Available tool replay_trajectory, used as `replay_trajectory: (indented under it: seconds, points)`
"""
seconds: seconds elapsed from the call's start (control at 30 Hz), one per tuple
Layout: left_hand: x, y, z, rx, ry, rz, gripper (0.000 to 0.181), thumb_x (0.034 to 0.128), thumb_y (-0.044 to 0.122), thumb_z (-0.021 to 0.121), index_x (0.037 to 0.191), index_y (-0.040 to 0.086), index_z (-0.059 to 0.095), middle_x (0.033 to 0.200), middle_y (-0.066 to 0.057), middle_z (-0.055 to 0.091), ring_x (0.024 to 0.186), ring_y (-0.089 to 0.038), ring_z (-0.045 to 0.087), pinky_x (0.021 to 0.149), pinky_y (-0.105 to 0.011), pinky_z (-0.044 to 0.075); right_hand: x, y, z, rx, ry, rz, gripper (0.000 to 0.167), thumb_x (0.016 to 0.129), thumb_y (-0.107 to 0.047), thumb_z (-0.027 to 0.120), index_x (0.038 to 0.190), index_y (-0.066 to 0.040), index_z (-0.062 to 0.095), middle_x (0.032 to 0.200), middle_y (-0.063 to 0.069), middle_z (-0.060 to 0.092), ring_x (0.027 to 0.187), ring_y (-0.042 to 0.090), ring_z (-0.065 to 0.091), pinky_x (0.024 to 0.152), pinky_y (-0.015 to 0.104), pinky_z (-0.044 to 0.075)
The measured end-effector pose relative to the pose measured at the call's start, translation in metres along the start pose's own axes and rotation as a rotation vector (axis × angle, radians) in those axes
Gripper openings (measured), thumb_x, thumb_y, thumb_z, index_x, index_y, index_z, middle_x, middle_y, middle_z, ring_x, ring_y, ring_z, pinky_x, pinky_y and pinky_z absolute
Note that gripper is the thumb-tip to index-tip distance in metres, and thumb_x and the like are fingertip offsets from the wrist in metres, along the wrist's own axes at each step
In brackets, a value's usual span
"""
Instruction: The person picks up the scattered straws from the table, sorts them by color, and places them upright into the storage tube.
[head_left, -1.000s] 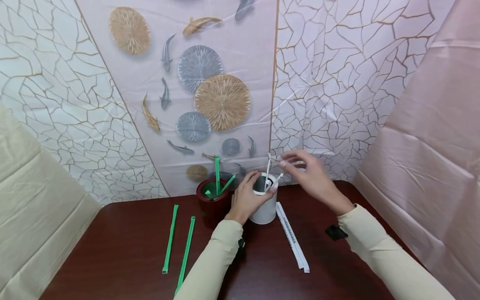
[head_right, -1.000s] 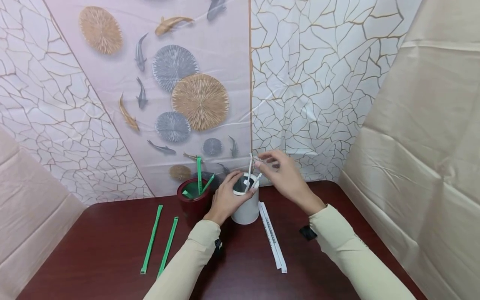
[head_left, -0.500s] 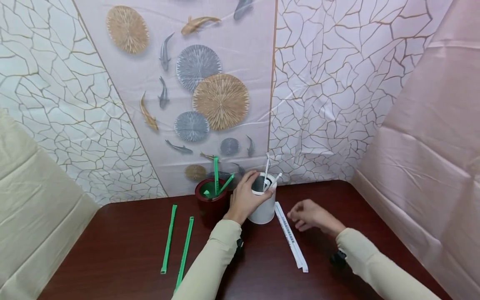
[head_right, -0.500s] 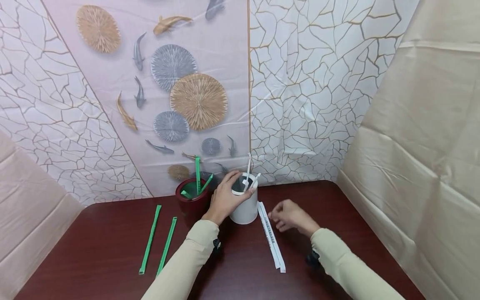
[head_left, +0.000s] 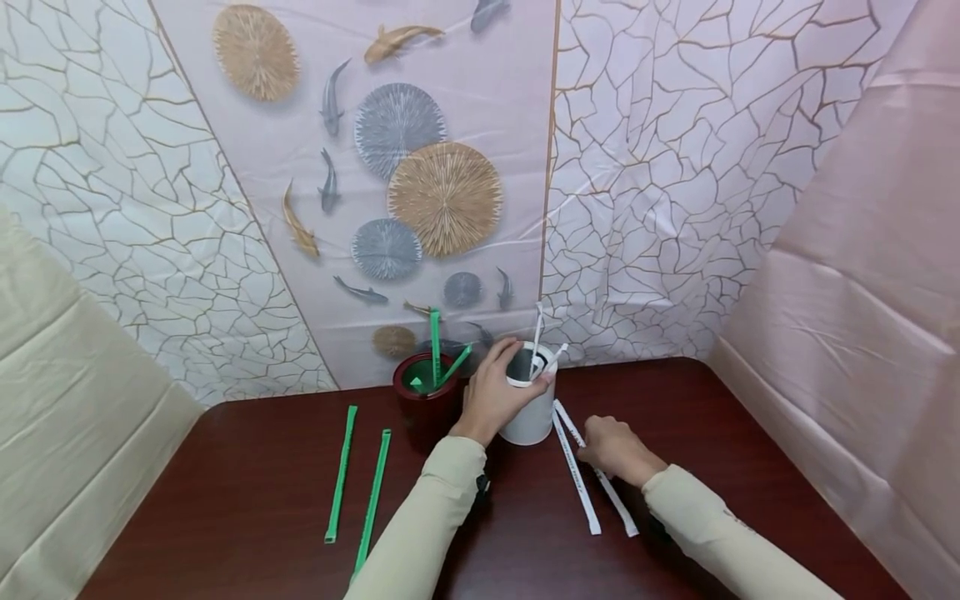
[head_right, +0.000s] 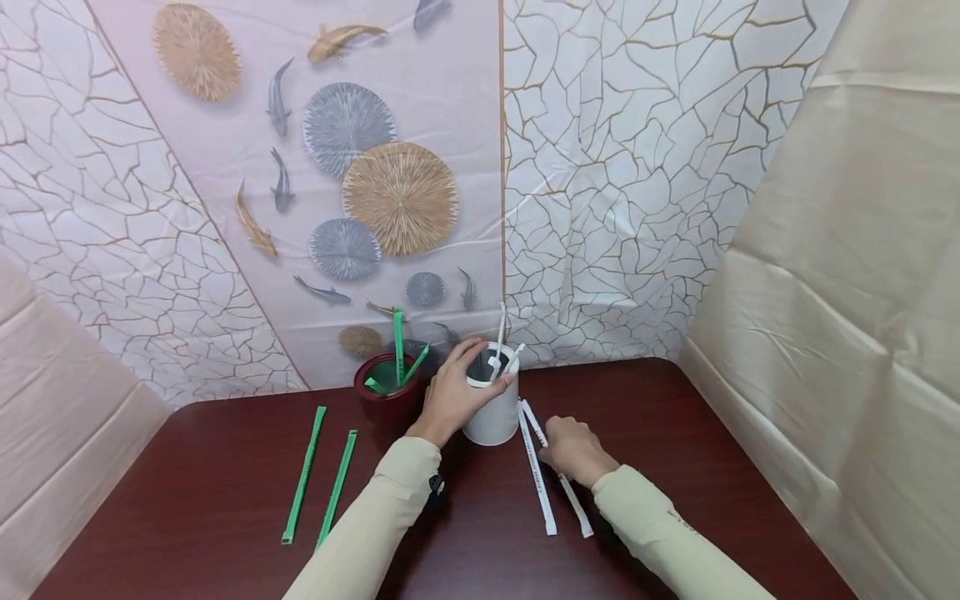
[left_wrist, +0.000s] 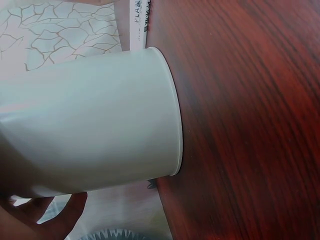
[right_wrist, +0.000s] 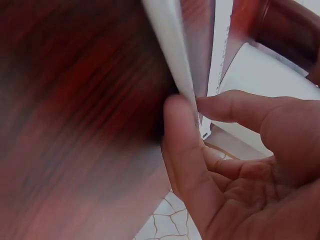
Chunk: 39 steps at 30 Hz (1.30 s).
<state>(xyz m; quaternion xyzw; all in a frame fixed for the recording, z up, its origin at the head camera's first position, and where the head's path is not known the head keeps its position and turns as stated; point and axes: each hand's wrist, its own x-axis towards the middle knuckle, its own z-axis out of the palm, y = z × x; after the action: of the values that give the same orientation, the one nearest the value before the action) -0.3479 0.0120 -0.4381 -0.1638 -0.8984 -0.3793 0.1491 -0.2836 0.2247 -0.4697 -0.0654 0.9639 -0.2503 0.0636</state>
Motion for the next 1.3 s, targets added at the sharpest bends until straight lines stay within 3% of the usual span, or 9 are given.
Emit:
replay_trajectory:
  seconds: [0.03, 0.27, 0.37, 0.57, 0.77, 0.9, 1.0, 1.1, 1.3]
  points:
    - [0.000, 0.000, 0.001, -0.002, -0.001, 0.001, 0.081, 0.0860, 0.073, 0.071, 0.152, 0.028, 0.059, 0.161, 0.011, 0.046, 0.130, -0.029, 0.062, 0.091, -0.054, 0.055, -0.007, -0.012, -0.006, -0.003, 0.000, 0.046, 0.023, 0.087, -0.003, 0.068, 0.066, -0.007, 0.059, 0.058, 0.008, 0.061, 0.043, 0.018, 0.062, 0.046, 0.033, 0.053]
    - [-0.004, -0.001, 0.005, -0.015, -0.040, -0.015, 0.080, 0.0868, 0.072, 0.072, 0.154, 0.030, 0.057, 0.163, 0.012, 0.044, 0.132, -0.029, 0.060, 0.094, -0.054, 0.055, -0.002, 0.001, -0.015, 0.147, 0.014, 0.174, 0.025, 0.094, -0.009, 0.073, 0.073, -0.002, 0.060, 0.066, 0.011, 0.064, 0.051, 0.020, 0.068, 0.052, 0.034, 0.060]
    - [-0.004, -0.001, 0.004, -0.012, -0.047, -0.012, 0.081, 0.0872, 0.072, 0.071, 0.155, 0.030, 0.056, 0.163, 0.011, 0.044, 0.132, -0.029, 0.061, 0.094, -0.055, 0.054, -0.005, -0.003, -0.039, 0.252, 0.072, 0.155, 0.014, 0.097, -0.006, 0.070, 0.089, 0.004, 0.064, 0.078, 0.015, 0.067, 0.058, 0.023, 0.072, 0.057, 0.037, 0.062]
    - [0.000, -0.002, -0.003, 0.008, -0.013, -0.002, 0.082, 0.0862, 0.075, 0.070, 0.153, 0.030, 0.058, 0.161, 0.013, 0.045, 0.129, -0.029, 0.062, 0.091, -0.054, 0.055, -0.012, -0.041, -0.110, 0.351, 0.292, -0.075, 0.026, 0.101, -0.002, 0.065, 0.123, 0.010, 0.058, 0.108, 0.024, 0.067, 0.069, 0.021, 0.071, 0.061, 0.030, 0.061]
    - [0.001, -0.005, -0.005, -0.001, -0.011, 0.002, 0.084, 0.0861, 0.076, 0.068, 0.154, 0.029, 0.057, 0.162, 0.012, 0.045, 0.129, -0.030, 0.062, 0.092, -0.054, 0.055, -0.013, -0.089, -0.157, 0.337, 0.575, -0.327, 0.018, 0.103, -0.002, 0.064, 0.117, 0.006, 0.058, 0.108, 0.023, 0.068, 0.078, 0.031, 0.074, 0.058, 0.021, 0.057]
    - [0.000, -0.007, -0.004, -0.007, 0.003, 0.004, 0.084, 0.0861, 0.075, 0.069, 0.154, 0.027, 0.057, 0.161, 0.010, 0.046, 0.128, -0.030, 0.062, 0.092, -0.054, 0.055, -0.005, -0.117, -0.170, 0.315, 0.670, -0.465, 0.015, 0.108, -0.012, 0.062, 0.111, 0.002, 0.062, 0.106, 0.020, 0.071, 0.080, 0.035, 0.075, 0.061, 0.024, 0.061]
    - [0.000, -0.008, -0.004, -0.008, 0.010, 0.006, 0.083, 0.0860, 0.074, 0.070, 0.154, 0.027, 0.058, 0.161, 0.010, 0.047, 0.128, -0.030, 0.062, 0.092, -0.054, 0.055, 0.005, -0.134, -0.167, 0.307, 0.666, -0.548, 0.018, 0.109, -0.015, 0.060, 0.107, 0.002, 0.064, 0.103, 0.022, 0.073, 0.077, 0.036, 0.075, 0.062, 0.032, 0.063]
    - [0.000, -0.007, -0.003, -0.004, 0.004, 0.003, 0.083, 0.0863, 0.075, 0.069, 0.154, 0.028, 0.057, 0.161, 0.010, 0.047, 0.127, -0.028, 0.063, 0.092, -0.052, 0.056, 0.018, -0.144, -0.156, 0.256, 0.601, -0.580, 0.016, 0.109, -0.013, 0.061, 0.107, 0.001, 0.066, 0.100, 0.022, 0.075, 0.078, 0.036, 0.075, 0.064, 0.038, 0.063]
    - [0.002, 0.000, -0.002, -0.003, -0.038, -0.022, 0.088, 0.0861, 0.078, 0.067, 0.158, 0.030, 0.051, 0.163, 0.012, 0.043, 0.128, -0.027, 0.062, 0.094, -0.052, 0.055, 0.038, -0.142, -0.130, 0.013, 0.414, -0.500, 0.014, 0.106, -0.012, 0.065, 0.113, 0.000, 0.065, 0.104, 0.019, 0.077, 0.093, 0.033, 0.077, 0.077, 0.045, 0.062]
